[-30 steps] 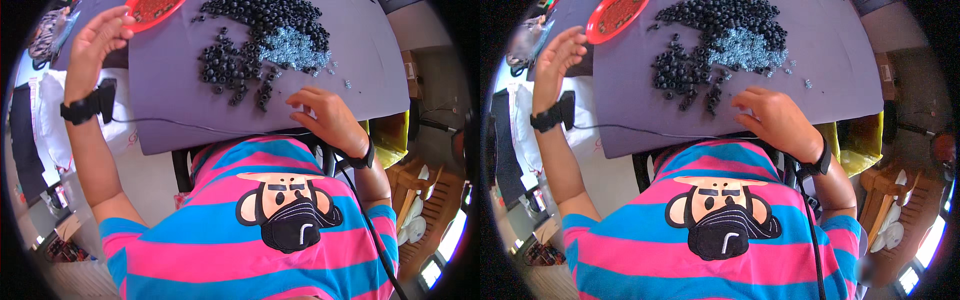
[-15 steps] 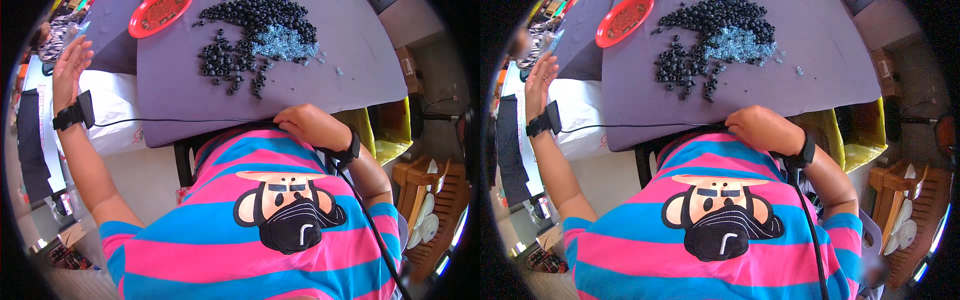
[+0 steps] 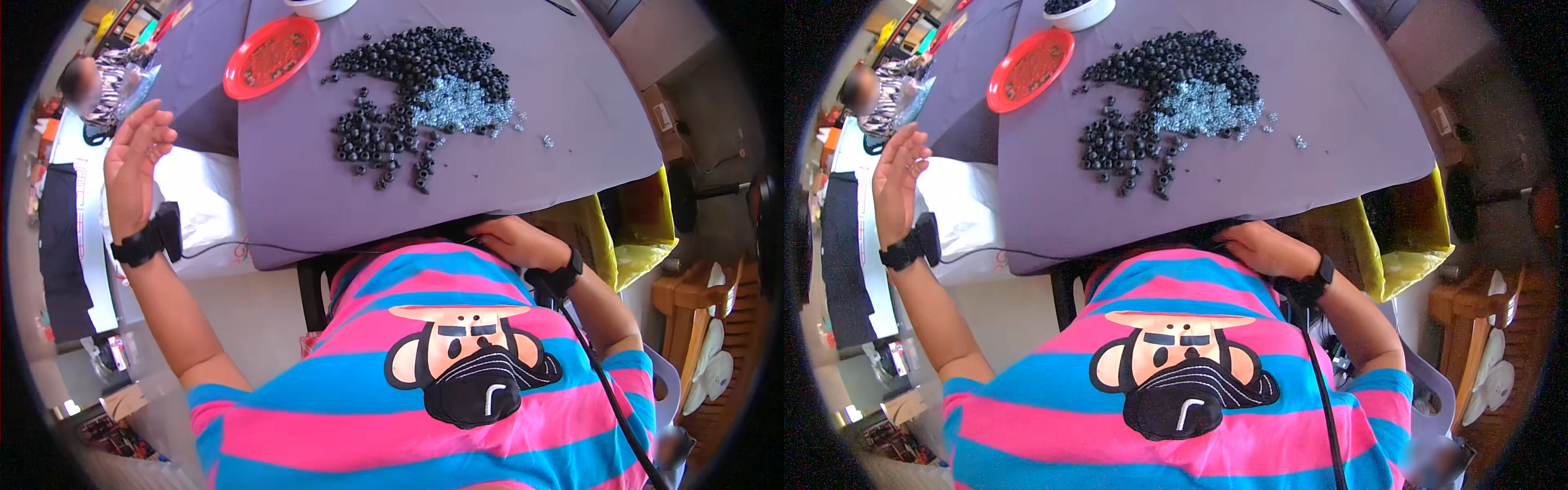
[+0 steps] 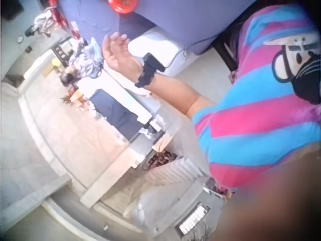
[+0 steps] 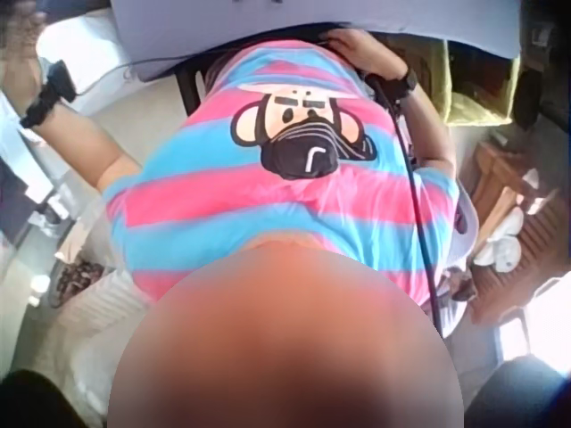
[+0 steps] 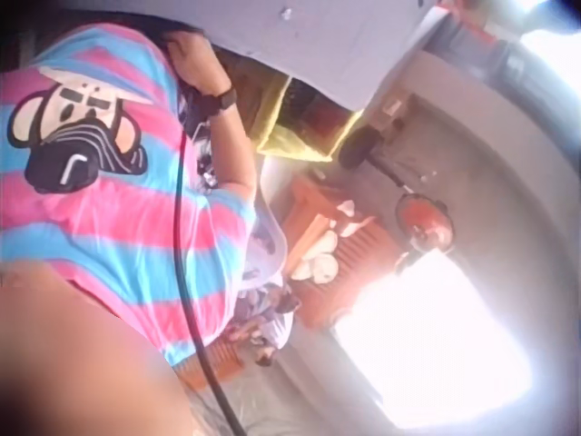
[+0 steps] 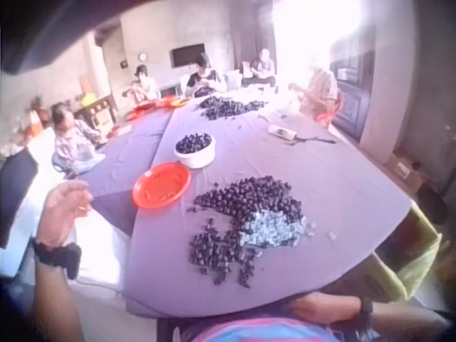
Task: Sorting small black plastic parts from a pile on the table.
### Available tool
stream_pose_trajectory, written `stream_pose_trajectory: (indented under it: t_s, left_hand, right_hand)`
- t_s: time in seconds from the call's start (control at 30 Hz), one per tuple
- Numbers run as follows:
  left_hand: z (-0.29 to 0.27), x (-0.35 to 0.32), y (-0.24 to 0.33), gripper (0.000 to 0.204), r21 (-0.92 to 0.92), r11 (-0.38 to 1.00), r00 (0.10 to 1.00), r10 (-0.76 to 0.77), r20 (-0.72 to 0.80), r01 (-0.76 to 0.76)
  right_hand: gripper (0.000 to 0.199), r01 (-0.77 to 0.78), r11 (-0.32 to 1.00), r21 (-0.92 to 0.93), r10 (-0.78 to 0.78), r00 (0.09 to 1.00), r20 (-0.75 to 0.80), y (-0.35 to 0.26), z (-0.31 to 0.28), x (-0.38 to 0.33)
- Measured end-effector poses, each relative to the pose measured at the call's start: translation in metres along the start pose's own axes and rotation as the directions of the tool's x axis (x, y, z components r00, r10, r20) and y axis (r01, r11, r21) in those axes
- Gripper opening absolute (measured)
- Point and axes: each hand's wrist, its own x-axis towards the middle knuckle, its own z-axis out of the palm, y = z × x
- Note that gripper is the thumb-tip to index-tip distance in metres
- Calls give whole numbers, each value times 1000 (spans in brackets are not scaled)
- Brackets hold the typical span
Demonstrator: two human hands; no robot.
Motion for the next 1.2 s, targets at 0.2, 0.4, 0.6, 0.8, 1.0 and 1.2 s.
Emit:
stream_pose_trajectory:
  t_s: [0.2, 0.4, 0.6, 0.8, 1.0, 1.2]
  left_hand:
    - [90, -7, 15, 35, 27, 1000, 965, 7, 262, -14]
    - [163, -4, 6, 30, 13, 997, 858, -68, 509, 71]
    - [221, 17, -36, 27, 247, 969, 768, -144, 624, -19]
    - [258, 26, -64, 20, 251, 887, 683, 93, 724, -387]
    - [284, 40, -75, 15, 366, 690, 585, 102, 805, -625]
    - [289, 44, -76, 18, 372, 683, 574, 86, 814, -629]
  right_hand:
    - [32, 1, 983, 185, -15, 997, 74, 1, -8, 11]
    - [35, -60, 960, 272, 25, 991, 129, 5, -24, 5]
    - [33, -88, 961, 261, 67, 994, 88, -4, -33, -4]
    - [28, -161, 978, 135, 151, 985, 83, -42, -86, -17]
    - [24, -115, 974, 194, 132, 988, -79, -63, -108, 4]
    - [28, 57, 998, 42, -52, 994, -100, -62, -113, 35]
